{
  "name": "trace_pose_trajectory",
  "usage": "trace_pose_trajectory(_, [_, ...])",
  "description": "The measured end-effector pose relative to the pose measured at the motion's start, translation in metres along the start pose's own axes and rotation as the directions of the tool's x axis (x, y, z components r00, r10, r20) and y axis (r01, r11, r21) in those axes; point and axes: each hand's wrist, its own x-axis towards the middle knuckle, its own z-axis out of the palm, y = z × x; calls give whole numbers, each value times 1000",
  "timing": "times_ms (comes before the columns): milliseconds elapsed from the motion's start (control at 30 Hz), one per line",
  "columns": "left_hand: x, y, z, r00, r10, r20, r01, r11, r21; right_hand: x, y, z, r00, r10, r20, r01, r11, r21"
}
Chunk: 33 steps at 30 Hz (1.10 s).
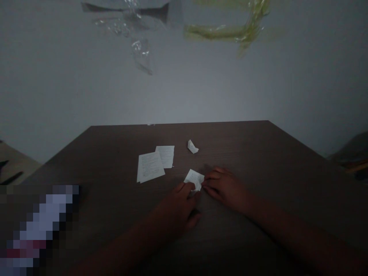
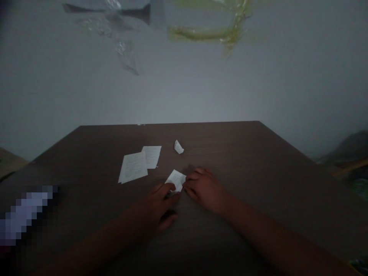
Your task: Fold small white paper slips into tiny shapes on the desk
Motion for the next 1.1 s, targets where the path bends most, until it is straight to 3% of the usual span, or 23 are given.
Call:
trace_pose_trajectory(267, [-9, -13, 7, 997, 77, 20, -75, 994, -84, 7, -7, 0, 986, 164, -9, -165, 985, -53])
trace_pose_trajectory(467, [-10, -8, 8, 996, 84, 35, -80, 991, -109, 2, -19, 5, 980, 174, -94, -171, 985, 35])
trace_pose_trajectory(733, [-7, -7, -1, 992, 54, 116, -35, 987, -160, 16, 13, 5, 900, 419, -121, -408, 907, 107])
trace_pose_trajectory(800, [-7, -6, -4, 990, 44, 135, -22, 986, -166, 16, 10, 5, 900, 416, -128, -403, 908, 111])
trace_pose_trajectory(967, [-5, -2, -7, 987, 36, 159, -13, 990, -143, 6, -11, 10, 955, 270, -125, -254, 958, 130])
trace_pose_trajectory(1100, [-4, 0, -11, 982, 25, 189, 2, 990, -143, 8, -5, 10, 940, 318, -125, -304, 945, 118])
